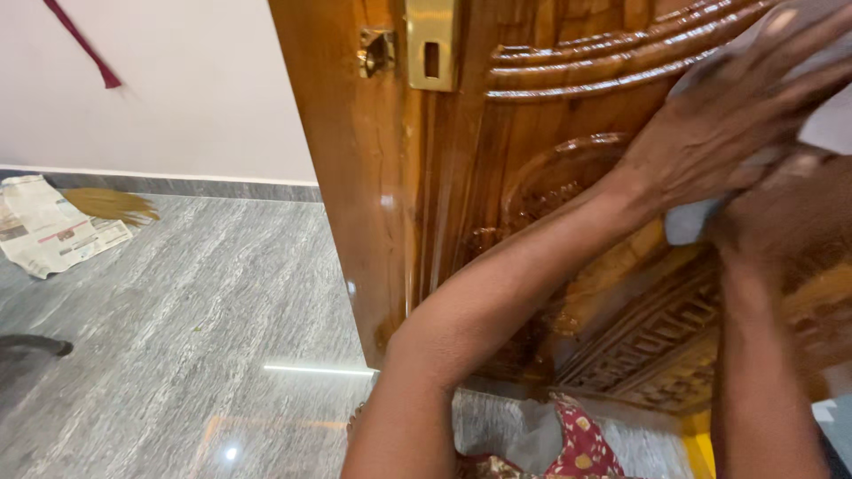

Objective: The person sits on the floor and wipes a wooden door with a gray cloth. They clean the carved panels and flat surfaces of the door using both hands.

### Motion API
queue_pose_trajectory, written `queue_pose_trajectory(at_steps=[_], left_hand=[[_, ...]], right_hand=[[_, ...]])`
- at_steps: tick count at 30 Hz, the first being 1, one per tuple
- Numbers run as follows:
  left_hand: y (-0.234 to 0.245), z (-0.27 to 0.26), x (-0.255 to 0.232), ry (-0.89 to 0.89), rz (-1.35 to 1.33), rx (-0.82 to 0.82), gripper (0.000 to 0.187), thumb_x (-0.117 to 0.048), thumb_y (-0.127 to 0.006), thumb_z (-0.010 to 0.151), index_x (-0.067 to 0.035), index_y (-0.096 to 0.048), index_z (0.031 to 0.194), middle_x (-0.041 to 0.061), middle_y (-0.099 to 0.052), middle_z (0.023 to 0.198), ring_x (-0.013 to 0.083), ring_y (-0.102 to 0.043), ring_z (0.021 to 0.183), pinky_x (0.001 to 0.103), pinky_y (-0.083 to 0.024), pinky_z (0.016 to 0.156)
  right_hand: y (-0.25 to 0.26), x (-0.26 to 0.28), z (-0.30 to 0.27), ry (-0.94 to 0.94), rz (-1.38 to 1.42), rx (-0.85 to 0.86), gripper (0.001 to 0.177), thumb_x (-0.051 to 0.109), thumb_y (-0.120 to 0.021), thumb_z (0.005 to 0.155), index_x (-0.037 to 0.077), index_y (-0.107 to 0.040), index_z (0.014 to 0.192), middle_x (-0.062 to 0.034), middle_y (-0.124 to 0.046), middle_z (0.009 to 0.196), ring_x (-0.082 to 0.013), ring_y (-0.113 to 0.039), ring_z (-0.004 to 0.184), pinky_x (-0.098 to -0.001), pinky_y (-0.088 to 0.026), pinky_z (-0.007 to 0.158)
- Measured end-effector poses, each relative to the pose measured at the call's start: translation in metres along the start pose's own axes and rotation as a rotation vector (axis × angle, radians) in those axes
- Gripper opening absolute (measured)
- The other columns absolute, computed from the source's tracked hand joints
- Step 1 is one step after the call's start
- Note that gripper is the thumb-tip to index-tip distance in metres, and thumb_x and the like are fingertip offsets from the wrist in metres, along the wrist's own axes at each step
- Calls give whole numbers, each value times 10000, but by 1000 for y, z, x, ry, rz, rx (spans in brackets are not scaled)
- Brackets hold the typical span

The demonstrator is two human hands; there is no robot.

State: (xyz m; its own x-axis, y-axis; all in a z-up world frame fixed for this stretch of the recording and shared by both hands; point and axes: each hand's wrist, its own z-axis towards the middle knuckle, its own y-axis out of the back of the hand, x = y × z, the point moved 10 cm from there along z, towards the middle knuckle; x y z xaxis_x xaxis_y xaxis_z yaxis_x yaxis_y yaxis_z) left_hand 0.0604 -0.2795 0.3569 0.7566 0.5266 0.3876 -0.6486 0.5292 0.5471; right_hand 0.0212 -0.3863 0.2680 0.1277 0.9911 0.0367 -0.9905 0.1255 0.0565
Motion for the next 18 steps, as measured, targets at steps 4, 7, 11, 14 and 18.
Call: queue_pose_trajectory(at_steps=[4,7,11,14,18], left_hand=[[25,-4,22,64,-104,5,600,-474,-307,1226,-178,-164,1728,37,-75,1802,252,-62,1687,481,2,1377],[45,-15,46,142,-45,-36,579,-424,-290,1247,-143,-187,1743,49,-95,1786,268,-75,1670,525,23,1372],[75,-43,76,201,-155,-118,551,-449,-310,1232,-153,-323,1697,40,-135,1734,285,-113,1638,613,5,1354],[84,-77,107,285,-115,-62,623,-542,-323,1168,-151,-421,1644,43,-161,1720,264,-131,1627,621,-2,1373],[110,-119,121,367,28,-233,551,-536,-354,1145,-244,-518,1584,-5,-192,1701,245,-102,1603,587,26,1332]], right_hand=[[2,46,40,54,53,9,807,691,-85,1066,69,-5,1574,-139,-6,1594,-270,-83,1483,-464,-113,1238],[5,84,61,95,101,21,771,659,-89,1097,38,-74,1554,-173,-90,1562,-293,-168,1448,-470,-174,1220],[9,121,77,148,168,67,734,616,-95,1139,-2,-165,1529,-218,-201,1520,-325,-281,1402,-479,-255,1196],[2,139,78,181,232,108,716,583,-99,1170,-33,-233,1509,-252,-285,1488,-348,-366,1367,-486,-315,1178],[-14,155,64,159,-99,108,782,624,-41,1119,6,16,1595,-304,34,1651,-410,-88,1485,-525,-106,1262]])
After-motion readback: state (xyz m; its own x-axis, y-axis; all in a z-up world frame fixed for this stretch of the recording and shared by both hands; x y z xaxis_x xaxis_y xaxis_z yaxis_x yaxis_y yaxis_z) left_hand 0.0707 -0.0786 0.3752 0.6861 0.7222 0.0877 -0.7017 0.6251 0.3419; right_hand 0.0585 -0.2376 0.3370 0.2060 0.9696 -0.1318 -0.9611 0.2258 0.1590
